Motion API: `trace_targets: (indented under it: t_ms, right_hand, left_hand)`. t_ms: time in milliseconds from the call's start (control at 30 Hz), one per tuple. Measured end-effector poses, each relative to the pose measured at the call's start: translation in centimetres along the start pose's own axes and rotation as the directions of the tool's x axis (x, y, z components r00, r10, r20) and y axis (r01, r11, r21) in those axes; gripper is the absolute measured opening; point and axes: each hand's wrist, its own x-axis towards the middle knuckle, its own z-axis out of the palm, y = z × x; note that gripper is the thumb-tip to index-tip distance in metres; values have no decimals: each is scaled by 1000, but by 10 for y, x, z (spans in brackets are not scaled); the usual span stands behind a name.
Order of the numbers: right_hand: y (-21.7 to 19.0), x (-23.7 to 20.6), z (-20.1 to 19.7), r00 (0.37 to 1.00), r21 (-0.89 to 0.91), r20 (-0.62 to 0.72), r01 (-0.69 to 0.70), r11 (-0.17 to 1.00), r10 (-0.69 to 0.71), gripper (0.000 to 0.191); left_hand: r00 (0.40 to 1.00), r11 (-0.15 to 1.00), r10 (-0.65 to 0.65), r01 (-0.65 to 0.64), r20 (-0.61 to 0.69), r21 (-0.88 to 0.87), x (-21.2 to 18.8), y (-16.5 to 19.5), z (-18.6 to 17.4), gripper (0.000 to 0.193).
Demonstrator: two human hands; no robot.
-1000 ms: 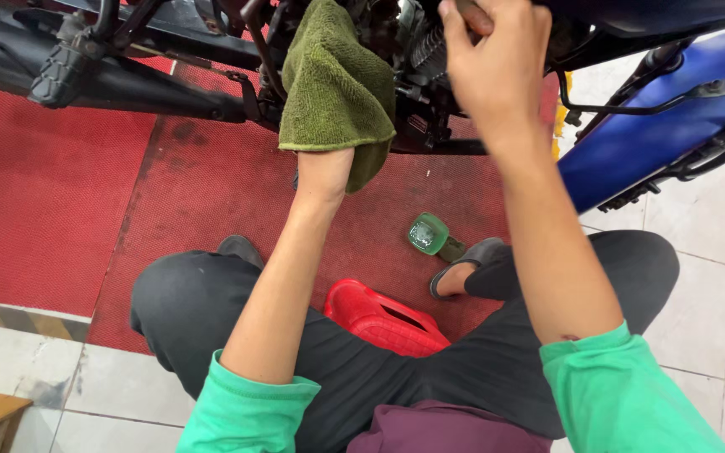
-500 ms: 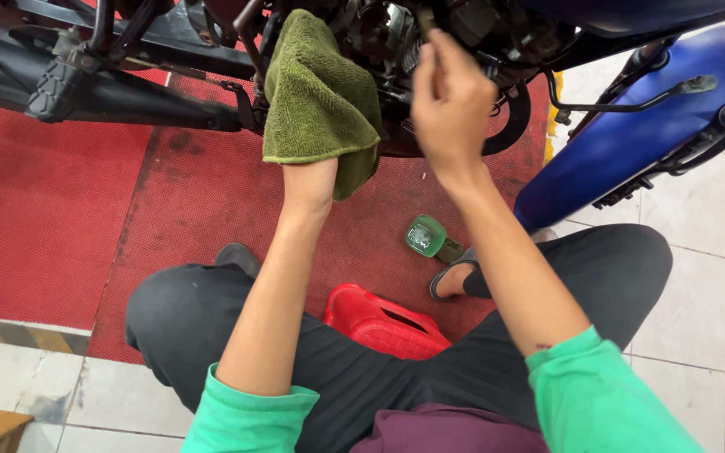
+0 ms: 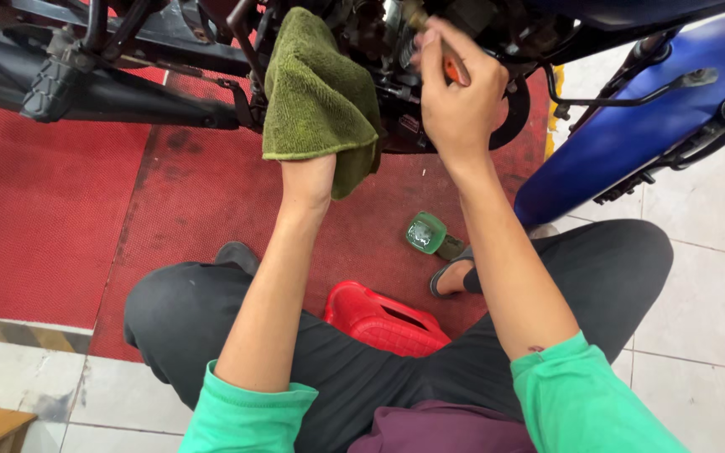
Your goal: The person sits on a red stool and wipes the engine and frame of a blue motorcycle using a green cloth. They also use a small brush to scrub specific areas of the engine casing and surrounding components.
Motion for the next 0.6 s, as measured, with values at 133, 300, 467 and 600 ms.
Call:
trace_targets:
  t_ms: [133, 300, 467, 600]
  right_hand:
    - [-14, -4, 3, 992, -143, 31, -119, 983, 124, 24]
    - [-38, -15, 14, 995, -26, 92, 53, 998, -50, 20]
    - [-42, 6, 62, 978, -78, 108, 190, 979, -181, 26]
    - [-40, 10, 81, 995, -56, 68, 70, 996, -66, 24]
  left_hand:
    - [1000, 997, -1, -1, -16, -82, 3, -2, 3, 41]
    - [995, 993, 30, -40, -90, -111, 12, 6, 3, 42]
    - [988, 991, 7, -27, -153, -129, 19, 19, 3, 48]
    - [989, 992, 24, -41, -144, -119, 20, 23, 1, 51]
